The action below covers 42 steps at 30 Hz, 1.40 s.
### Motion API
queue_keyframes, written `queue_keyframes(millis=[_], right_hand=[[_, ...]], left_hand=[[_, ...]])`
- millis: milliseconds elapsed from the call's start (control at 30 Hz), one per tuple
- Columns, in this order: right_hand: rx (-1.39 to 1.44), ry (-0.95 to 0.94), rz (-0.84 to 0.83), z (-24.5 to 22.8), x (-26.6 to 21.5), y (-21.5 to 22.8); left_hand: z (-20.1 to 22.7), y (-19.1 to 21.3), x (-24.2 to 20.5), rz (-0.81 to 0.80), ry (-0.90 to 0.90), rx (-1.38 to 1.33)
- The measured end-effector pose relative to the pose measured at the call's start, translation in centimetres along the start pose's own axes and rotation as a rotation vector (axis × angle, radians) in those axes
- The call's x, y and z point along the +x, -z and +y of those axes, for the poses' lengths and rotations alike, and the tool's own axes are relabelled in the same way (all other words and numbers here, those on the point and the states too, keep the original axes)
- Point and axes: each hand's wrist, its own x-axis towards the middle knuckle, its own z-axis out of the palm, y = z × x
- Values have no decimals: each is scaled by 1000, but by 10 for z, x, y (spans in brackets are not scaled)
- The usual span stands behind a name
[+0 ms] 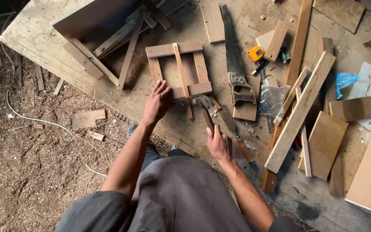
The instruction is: The person assembles a small wooden drawer by hammering nails into a frame and attaching a plywood panel. They use a hammer and a chisel to secure the pieces and adjust the fit of the drawer front.
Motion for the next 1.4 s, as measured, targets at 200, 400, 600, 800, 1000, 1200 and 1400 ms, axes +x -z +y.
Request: queue_keyframes(millis=[200, 400, 600, 800, 1000, 1200, 1400], right_hand=[[-17, 215, 147, -5, 9, -7], [-116, -16, -101, -24, 17, 1], [-143, 192, 230, -23, 17, 15], [-188, 62, -49, -27, 20, 0], [-54, 214, 175, -29, 27, 13], [-27, 140, 158, -35, 32, 18], [-99, 17, 114, -30, 20, 9]], left_hand=[[-15, -15, 1, 39, -38, 57], [-25, -27, 5, 70, -78, 56], [-9, -21, 2, 38, -20, -27], [-5, -7, -4, 99, -70, -42], [-3, -10, 0, 59, -37, -24], [-2, -8, 4, -42, 33, 94], [-10, -15, 2, 11, -49, 129]])
